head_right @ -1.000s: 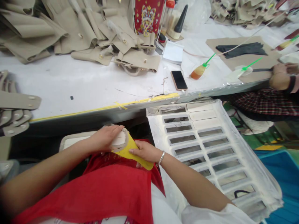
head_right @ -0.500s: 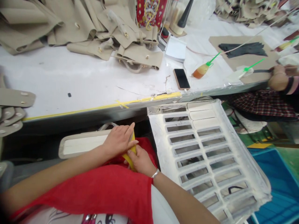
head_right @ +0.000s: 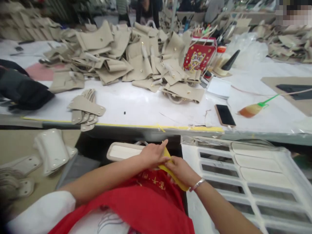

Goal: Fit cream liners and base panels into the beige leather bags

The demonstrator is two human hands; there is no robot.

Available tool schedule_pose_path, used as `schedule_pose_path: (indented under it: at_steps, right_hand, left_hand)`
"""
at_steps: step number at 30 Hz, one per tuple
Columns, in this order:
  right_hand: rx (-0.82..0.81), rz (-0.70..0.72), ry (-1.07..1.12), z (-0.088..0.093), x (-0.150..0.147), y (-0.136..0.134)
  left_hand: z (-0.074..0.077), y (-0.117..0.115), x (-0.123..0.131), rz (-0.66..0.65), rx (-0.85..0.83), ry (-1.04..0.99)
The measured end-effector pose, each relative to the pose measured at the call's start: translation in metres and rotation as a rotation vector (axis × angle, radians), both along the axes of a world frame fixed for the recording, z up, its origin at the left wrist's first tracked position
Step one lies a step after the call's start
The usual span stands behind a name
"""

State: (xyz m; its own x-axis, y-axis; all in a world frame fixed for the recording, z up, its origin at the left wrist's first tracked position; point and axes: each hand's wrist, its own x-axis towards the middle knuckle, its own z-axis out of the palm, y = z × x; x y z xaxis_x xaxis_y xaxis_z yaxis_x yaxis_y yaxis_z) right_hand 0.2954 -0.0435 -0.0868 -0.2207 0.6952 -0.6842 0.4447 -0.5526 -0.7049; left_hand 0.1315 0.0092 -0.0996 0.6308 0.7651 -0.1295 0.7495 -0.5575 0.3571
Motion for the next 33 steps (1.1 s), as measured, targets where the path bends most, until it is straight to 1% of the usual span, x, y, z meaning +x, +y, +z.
schedule_pose_path:
  at_steps: [1, 3, 5, 7, 8, 9, 11, 12, 14, 15, 17, 18, 19, 20, 22, 24, 29, 33]
  right_hand:
    - [0.07, 0.038, -0.068, 0.007, 0.008, 0.014]
    - [0.264, 0.034, -0.247, 0.019, 0.022, 0.05]
    - [0.459, 0.002, -0.493, 0.025, 0.033, 0.093]
    - [0.577, 0.024, -0.679, 0.026, 0.037, 0.137]
    - [0.595, 0.026, -0.724, 0.025, 0.037, 0.155]
    - [0.604, 0.022, -0.771, 0.025, 0.037, 0.171]
    - [0.645, 0.02, -0.85, 0.024, 0.033, 0.188]
    - [0.685, 0.039, -0.877, 0.024, 0.031, 0.189]
    - [0.774, 0.143, -0.865, 0.024, 0.024, 0.174]
    - [0.802, 0.225, -0.819, 0.022, 0.019, 0.16]
    - [0.809, 0.438, -0.681, 0.016, 0.005, 0.122]
    - [0.805, 0.561, -0.593, 0.011, -0.004, 0.101]
    - [0.814, 0.713, -0.475, 0.006, -0.012, 0.082]
    - [0.813, 0.786, -0.419, 0.001, -0.02, 0.065]
    - [0.809, 0.826, -0.389, -0.007, -0.033, 0.043]
    - [0.803, 0.819, -0.401, -0.011, -0.038, 0.038]
    - [0.812, 0.874, -0.384, -0.011, -0.034, 0.052]
    - [0.808, 0.873, -0.397, -0.011, -0.031, 0.054]
  left_hand:
    - [0.005, -0.001, -0.019, 0.017, 0.019, -0.046]
    - [0.01, -0.008, -0.069, 0.08, 0.108, -0.124]
    - [0.009, -0.017, -0.125, 0.185, 0.168, -0.105]
    - [0.002, -0.026, -0.17, 0.226, 0.148, -0.028]
    - [-0.002, -0.028, -0.185, 0.206, 0.124, 0.014]
    - [-0.006, -0.029, -0.195, 0.178, 0.1, 0.048]
    - [-0.015, -0.026, -0.198, 0.12, 0.079, 0.093]
    - [-0.018, -0.024, -0.193, 0.101, 0.087, 0.105]
    - [-0.022, -0.019, -0.18, 0.081, 0.125, 0.122]
    - [-0.022, -0.016, -0.173, 0.075, 0.145, 0.128]
    - [-0.02, -0.012, -0.164, 0.058, 0.159, 0.135]
    - [-0.018, -0.01, -0.162, 0.047, 0.149, 0.138]
    - [-0.016, -0.008, -0.161, 0.034, 0.13, 0.143]
    - [-0.013, -0.005, -0.161, 0.019, 0.105, 0.15]
    - [-0.008, 0.0, -0.162, -0.011, 0.053, 0.17]
    - [-0.004, 0.005, -0.161, -0.035, 0.008, 0.191]
    - [-0.001, 0.012, -0.164, -0.078, -0.055, 0.181]
    - [0.003, 0.018, -0.177, -0.122, -0.12, 0.149]
